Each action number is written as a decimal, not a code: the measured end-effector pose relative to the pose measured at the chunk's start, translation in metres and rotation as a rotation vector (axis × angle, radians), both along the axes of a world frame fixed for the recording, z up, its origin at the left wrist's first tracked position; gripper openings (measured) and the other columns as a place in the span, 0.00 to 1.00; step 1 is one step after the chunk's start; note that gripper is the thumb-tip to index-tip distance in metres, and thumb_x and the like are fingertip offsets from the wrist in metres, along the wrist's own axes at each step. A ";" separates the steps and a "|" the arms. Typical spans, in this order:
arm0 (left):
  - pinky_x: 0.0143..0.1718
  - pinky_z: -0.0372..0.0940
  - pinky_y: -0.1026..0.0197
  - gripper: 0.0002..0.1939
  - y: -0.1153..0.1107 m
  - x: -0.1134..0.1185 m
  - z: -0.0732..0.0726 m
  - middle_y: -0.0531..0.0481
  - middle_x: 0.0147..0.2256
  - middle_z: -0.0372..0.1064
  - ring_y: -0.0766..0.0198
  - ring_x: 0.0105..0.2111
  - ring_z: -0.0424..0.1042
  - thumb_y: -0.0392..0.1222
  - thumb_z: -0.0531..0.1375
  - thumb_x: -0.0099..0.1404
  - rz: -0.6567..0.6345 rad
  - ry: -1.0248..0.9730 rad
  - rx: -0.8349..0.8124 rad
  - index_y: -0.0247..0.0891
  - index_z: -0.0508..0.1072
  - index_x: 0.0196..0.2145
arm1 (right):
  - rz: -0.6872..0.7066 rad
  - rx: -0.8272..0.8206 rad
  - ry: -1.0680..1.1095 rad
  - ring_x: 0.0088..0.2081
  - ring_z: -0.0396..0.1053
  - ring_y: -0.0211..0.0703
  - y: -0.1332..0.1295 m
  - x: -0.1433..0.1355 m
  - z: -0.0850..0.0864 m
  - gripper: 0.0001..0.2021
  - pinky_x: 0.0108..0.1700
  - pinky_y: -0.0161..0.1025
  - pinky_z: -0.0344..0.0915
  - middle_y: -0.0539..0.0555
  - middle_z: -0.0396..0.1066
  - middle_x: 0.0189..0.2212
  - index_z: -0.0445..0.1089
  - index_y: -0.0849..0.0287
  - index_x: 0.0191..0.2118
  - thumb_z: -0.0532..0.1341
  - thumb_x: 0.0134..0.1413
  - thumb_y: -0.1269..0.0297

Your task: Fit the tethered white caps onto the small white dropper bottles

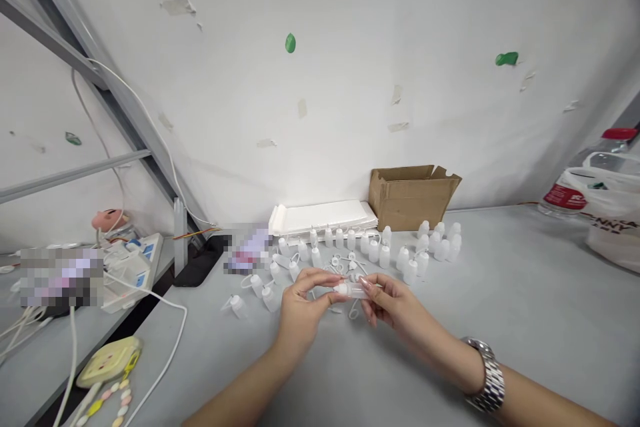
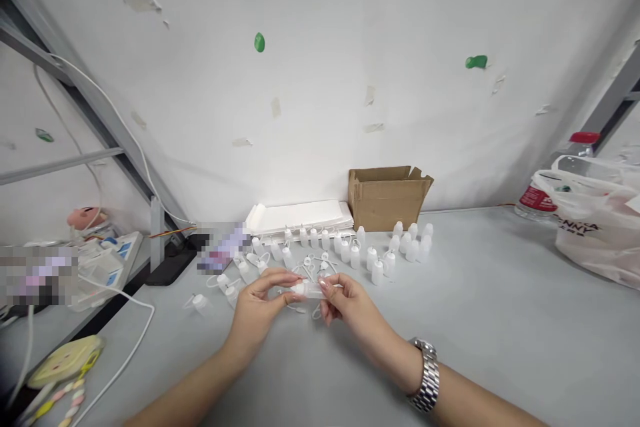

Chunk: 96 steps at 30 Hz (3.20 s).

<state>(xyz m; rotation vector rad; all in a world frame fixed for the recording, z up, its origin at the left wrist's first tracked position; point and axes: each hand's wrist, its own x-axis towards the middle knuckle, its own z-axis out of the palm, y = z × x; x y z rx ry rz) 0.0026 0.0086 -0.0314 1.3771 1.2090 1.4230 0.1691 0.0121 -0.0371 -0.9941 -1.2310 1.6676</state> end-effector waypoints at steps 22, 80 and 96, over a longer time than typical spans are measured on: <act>0.47 0.66 0.54 0.09 0.005 -0.003 0.006 0.48 0.29 0.78 0.52 0.46 0.70 0.30 0.67 0.39 -0.081 -0.203 -0.160 0.37 0.77 0.22 | 0.214 -0.125 0.076 0.16 0.60 0.34 -0.007 -0.001 -0.005 0.26 0.20 0.33 0.57 0.49 0.63 0.14 0.66 0.63 0.24 0.53 0.51 0.41; 0.34 0.70 0.69 0.09 0.004 -0.005 -0.001 0.43 0.31 0.77 0.66 0.30 0.76 0.35 0.64 0.56 -0.331 -0.544 -0.614 0.29 0.76 0.35 | -0.285 0.505 -0.346 0.24 0.61 0.37 0.000 0.013 -0.003 0.15 0.29 0.36 0.61 0.47 0.60 0.22 0.59 0.57 0.34 0.46 0.61 0.51; 0.36 0.70 0.66 0.11 0.010 -0.010 -0.004 0.43 0.31 0.77 0.62 0.33 0.76 0.41 0.66 0.54 -0.229 -0.487 -0.535 0.31 0.77 0.33 | -0.284 1.033 -0.652 0.29 0.65 0.40 -0.011 0.017 0.006 0.09 0.33 0.37 0.65 0.51 0.65 0.27 0.65 0.59 0.43 0.52 0.60 0.65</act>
